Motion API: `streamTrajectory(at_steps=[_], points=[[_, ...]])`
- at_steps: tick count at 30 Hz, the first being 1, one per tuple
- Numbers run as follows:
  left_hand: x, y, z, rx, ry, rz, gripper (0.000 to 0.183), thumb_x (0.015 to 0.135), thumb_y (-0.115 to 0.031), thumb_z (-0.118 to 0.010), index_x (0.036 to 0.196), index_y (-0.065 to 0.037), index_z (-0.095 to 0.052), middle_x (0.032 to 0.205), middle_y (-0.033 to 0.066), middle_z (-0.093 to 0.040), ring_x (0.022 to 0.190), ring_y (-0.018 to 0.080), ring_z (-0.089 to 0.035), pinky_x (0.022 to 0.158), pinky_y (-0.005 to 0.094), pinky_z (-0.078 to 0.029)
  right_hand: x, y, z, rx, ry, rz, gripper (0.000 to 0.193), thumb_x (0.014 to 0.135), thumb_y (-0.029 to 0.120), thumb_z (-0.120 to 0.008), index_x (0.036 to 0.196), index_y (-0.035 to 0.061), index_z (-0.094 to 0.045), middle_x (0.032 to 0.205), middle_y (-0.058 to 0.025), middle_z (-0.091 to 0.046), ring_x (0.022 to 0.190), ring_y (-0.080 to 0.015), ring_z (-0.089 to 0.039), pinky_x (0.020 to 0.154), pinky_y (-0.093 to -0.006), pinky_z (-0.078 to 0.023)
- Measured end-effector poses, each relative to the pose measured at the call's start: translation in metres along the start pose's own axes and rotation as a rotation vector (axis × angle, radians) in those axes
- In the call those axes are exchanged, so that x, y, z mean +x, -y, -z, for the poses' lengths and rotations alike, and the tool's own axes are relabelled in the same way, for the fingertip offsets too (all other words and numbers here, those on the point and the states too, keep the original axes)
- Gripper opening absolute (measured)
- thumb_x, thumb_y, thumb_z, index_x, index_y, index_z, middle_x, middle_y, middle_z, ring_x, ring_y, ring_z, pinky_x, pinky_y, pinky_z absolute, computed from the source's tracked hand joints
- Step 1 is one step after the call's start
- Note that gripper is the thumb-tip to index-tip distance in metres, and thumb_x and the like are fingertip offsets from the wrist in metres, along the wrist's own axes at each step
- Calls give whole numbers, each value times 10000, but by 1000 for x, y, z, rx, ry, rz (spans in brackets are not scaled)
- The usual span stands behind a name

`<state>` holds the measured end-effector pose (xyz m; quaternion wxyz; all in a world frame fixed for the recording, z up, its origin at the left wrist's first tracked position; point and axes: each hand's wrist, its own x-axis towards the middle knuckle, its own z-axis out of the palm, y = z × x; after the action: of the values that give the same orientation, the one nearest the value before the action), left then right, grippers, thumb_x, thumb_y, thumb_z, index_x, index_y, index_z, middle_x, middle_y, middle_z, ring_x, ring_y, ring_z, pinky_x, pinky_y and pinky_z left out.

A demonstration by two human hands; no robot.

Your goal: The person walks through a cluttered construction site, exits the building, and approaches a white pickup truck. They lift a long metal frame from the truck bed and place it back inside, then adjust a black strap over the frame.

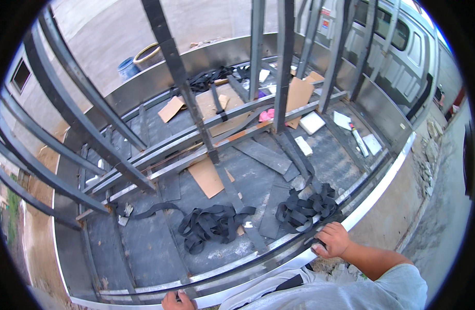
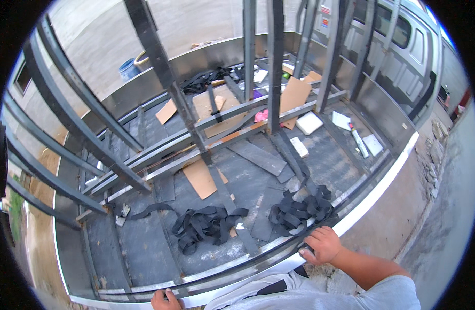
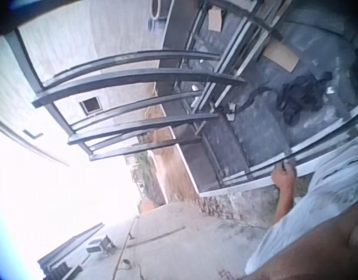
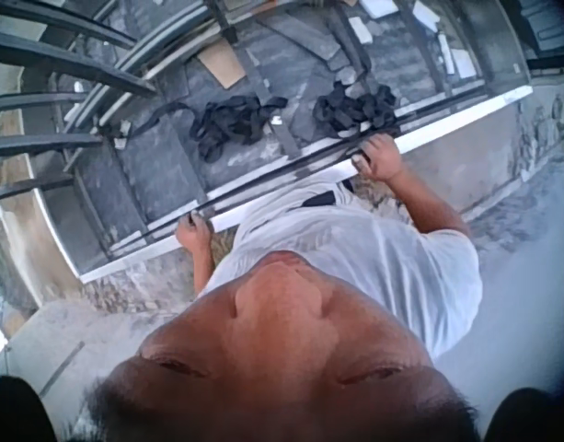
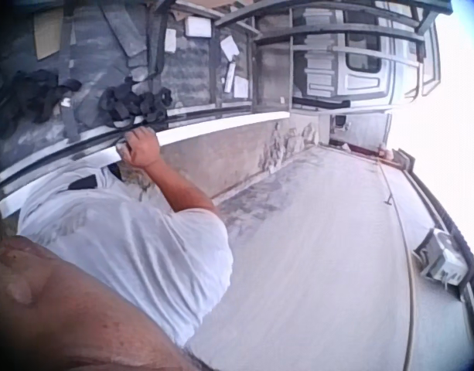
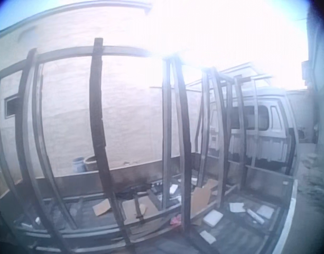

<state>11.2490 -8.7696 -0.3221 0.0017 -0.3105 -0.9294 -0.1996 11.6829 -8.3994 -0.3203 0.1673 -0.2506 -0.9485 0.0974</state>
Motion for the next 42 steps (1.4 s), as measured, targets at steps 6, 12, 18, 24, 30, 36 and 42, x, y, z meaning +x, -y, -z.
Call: streamTrajectory(at_steps=[6,12,18,24,30,36,42], points=[[-2,-3,1,6,6,-11,318,968,-270,-657,795,-6,-693,761,267,-682,697,502,-637,660,576,-488,-8,-2,1,-3,-38,-13,330,823,409,-818,892,94,-750,850,-96,-707,801,-307,-689,770,-434,-525],[-5,-19,9,20,43,19,326,991,-253,-664,797,9,-653,788,275,-673,714,505,-614,682,583,-476,-17,-4,-2,14,-131,-33,329,826,398,-832,905,91,-746,873,-91,-702,829,-303,-688,784,-427,-534],[-10,-23,11,63,11,4,336,1020,-259,-675,838,24,-659,818,289,-681,740,534,-615,693,605,-475,-21,-3,-2,5,-220,-31,313,835,383,-823,850,89,-717,817,-87,-653,776,-301,-652,732,-421,-509],[-13,-24,14,26,-11,-68,361,1041,-280,-667,873,40,-674,828,319,-682,765,562,-618,707,618,-480,-22,-2,-1,-1,-246,-34,307,827,380,-820,850,94,-711,804,-85,-646,772,-303,-651,731,-414,-511],[-13,-7,4,20,11,26,373,1024,-305,-671,843,22,-664,783,313,-665,739,549,-612,690,615,-464,-21,0,-3,18,-205,-48,276,821,356,-805,835,95,-717,821,-87,-673,775,-296,-663,751,-417,-520],[-20,29,-34,8,-149,-32,264,951,-239,-676,823,-10,-638,876,234,-650,880,481,-585,786,595,-443,-19,-1,-16,-19,-253,0,251,821,328,-768,848,84,-716,808,-118,-662,774,-350,-645,762,-469,-508],[-25,6,-29,-30,-241,-221,210,897,-184,-722,774,-52,-615,758,163,-641,737,409,-599,762,532,-449,-15,-1,-17,55,-209,37,169,840,225,-715,884,63,-689,854,-153,-652,791,-381,-622,750,-499,-480]])
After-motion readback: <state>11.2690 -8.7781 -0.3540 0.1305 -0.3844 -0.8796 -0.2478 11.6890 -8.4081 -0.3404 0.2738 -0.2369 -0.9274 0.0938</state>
